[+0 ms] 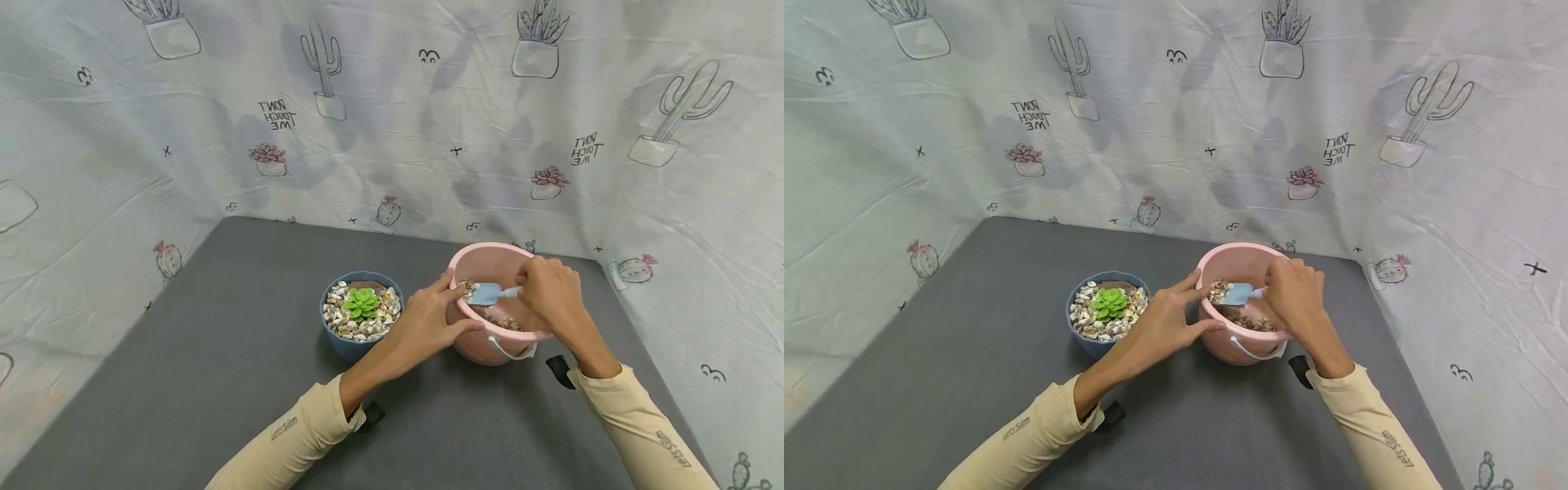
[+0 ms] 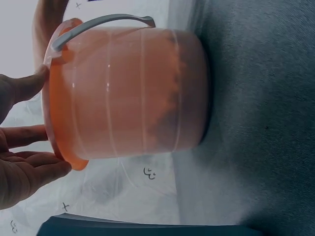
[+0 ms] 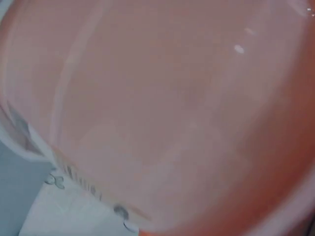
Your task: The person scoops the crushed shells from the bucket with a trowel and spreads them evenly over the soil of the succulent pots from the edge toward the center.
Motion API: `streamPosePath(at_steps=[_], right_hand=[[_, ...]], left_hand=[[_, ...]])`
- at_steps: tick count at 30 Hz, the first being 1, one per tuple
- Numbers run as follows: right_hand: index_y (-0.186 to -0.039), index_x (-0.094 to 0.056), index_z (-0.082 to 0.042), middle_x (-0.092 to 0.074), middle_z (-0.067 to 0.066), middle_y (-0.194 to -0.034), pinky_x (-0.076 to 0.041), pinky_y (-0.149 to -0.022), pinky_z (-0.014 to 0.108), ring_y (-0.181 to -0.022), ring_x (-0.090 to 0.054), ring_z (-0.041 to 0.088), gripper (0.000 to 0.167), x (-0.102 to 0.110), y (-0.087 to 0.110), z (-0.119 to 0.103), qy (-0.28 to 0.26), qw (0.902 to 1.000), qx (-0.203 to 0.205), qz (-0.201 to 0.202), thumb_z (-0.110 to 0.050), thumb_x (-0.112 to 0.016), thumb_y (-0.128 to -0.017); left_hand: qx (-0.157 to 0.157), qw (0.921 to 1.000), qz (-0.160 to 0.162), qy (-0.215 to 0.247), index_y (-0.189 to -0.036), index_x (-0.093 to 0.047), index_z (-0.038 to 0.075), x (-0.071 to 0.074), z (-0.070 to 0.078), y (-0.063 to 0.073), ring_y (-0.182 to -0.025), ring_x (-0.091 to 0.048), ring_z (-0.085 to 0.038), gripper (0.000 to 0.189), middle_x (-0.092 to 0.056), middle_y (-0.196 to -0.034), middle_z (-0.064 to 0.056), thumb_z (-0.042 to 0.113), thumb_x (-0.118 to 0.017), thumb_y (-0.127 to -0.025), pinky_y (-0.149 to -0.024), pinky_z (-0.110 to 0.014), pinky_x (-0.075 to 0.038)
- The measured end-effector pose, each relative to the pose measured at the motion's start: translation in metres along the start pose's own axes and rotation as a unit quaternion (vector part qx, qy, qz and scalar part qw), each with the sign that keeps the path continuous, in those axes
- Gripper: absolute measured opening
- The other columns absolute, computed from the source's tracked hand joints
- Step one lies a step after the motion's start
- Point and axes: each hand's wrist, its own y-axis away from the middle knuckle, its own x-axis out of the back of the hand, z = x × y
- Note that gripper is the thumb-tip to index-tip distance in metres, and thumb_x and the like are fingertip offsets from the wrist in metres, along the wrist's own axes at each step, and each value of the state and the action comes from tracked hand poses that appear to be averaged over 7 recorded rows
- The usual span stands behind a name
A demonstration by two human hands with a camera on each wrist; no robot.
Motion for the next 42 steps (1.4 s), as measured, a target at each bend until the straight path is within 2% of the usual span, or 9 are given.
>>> streamPosePath(at_steps=[4,8,12,19,21,26,30,37,42], right_hand=[[-0.084,-0.081,-0.003,-0.075,0.016,-0.077,-0.042,-0.049,0.037,-0.058,-0.061,0.027,0.013,0.017,0.011,0.011,-0.035,0.9989,0.0,0.029,-0.002,-0.069,-0.089],[-0.091,-0.081,0.001,-0.077,0.021,-0.082,-0.038,-0.051,0.032,-0.058,-0.057,0.024,0.013,0.031,0.017,0.019,-0.073,0.9959,-0.002,0.053,-0.004,-0.07,-0.093],[-0.095,-0.082,0.003,-0.077,0.022,-0.084,-0.036,-0.052,0.03,-0.06,-0.052,0.021,0.013,0.04,0.019,0.025,-0.094,0.9936,0.0,0.062,-0.002,-0.07,-0.093],[-0.095,-0.082,0.001,-0.077,0.021,-0.083,-0.033,-0.051,0.028,-0.058,-0.045,0.012,0.014,0.055,0.017,0.026,-0.098,0.9919,0.015,0.08,-0.003,-0.07,-0.092],[-0.095,-0.082,0.0,-0.076,0.019,-0.081,-0.031,-0.05,0.027,-0.055,-0.042,0.009,0.013,0.059,0.015,0.022,-0.102,0.9906,0.027,0.087,-0.003,-0.07,-0.092],[-0.092,-0.083,-0.004,-0.075,0.014,-0.076,-0.027,-0.049,0.028,-0.053,-0.037,0.009,0.011,0.066,0.007,-0.002,-0.11,0.988,0.06,0.09,-0.005,-0.072,-0.093],[-0.092,-0.084,-0.006,-0.074,0.01,-0.074,-0.029,-0.051,0.03,-0.055,-0.041,0.014,0.012,0.062,-0.006,-0.031,-0.119,0.9879,0.085,0.053,-0.005,-0.072,-0.093],[-0.092,-0.083,-0.005,-0.077,0.013,-0.084,-0.04,-0.058,0.034,-0.07,-0.058,0.028,0.016,0.049,-0.039,-0.082,-0.05,0.991,0.117,-0.042,-0.002,-0.067,-0.089],[-0.064,-0.068,-0.01,-0.052,0.0,-0.062,-0.029,-0.056,0.03,-0.062,-0.037,0.017,0.026,0.047,-0.048,-0.103,0.0,0.9872,0.149,-0.056,0.007,-0.06,-0.083]], left_hand=[[-0.006,0.9999,-0.014,-0.002,-0.15,-0.058,0.01,0.0,0.0,-0.005,-0.11,-0.076,-0.032,0.065,-0.041,-0.165,-0.022,0.042,-0.076,-0.096,-0.094,-0.038,-0.061],[-0.007,0.9994,-0.022,0.027,-0.157,-0.05,0.011,0.009,-0.008,-0.004,-0.122,-0.072,-0.032,0.07,-0.038,-0.167,-0.019,0.039,-0.075,-0.097,-0.102,-0.041,-0.058],[0.015,0.9988,0.005,0.046,-0.158,-0.048,0.012,0.029,-0.02,0.016,-0.149,-0.05,-0.032,0.073,-0.042,-0.167,-0.012,0.04,-0.076,-0.096,-0.119,-0.052,-0.046],[0.064,0.9923,0.102,0.029,-0.156,-0.051,0.011,0.068,-0.055,0.056,-0.147,-0.053,-0.032,0.077,-0.051,-0.161,-0.011,0.037,-0.082,-0.091,-0.117,-0.053,-0.048],[0.092,0.9897,0.107,0.027,-0.159,-0.047,0.012,0.077,-0.066,0.063,-0.149,-0.05,-0.034,0.085,-0.049,-0.163,-0.012,0.038,-0.085,-0.088,-0.118,-0.056,-0.045],[0.173,0.9843,0.001,0.032,-0.169,-0.022,0.014,0.088,-0.086,0.066,-0.158,-0.034,-0.04,0.118,-0.029,-0.174,-0.012,0.05,-0.09,-0.079,-0.12,-0.065,-0.038],[0.194,0.9772,-0.076,0.041,-0.17,-0.01,0.011,0.083,-0.089,0.06,-0.159,-0.03,-0.04,0.135,-0.02,-0.176,-0.013,0.055,-0.093,-0.072,-0.121,-0.063,-0.038],[0.203,0.9757,-0.073,0.039,-0.169,-0.013,0.012,0.069,-0.077,0.053,-0.158,-0.034,-0.039,0.137,-0.025,-0.174,-0.012,0.053,-0.096,-0.069,-0.12,-0.061,-0.041],[0.209,0.9749,-0.069,0.034,-0.169,-0.015,0.012,0.064,-0.07,0.05,-0.157,-0.037,-0.038,0.137,-0.028,-0.173,-0.011,0.054,-0.096,-0.067,-0.12,-0.059,-0.042]])
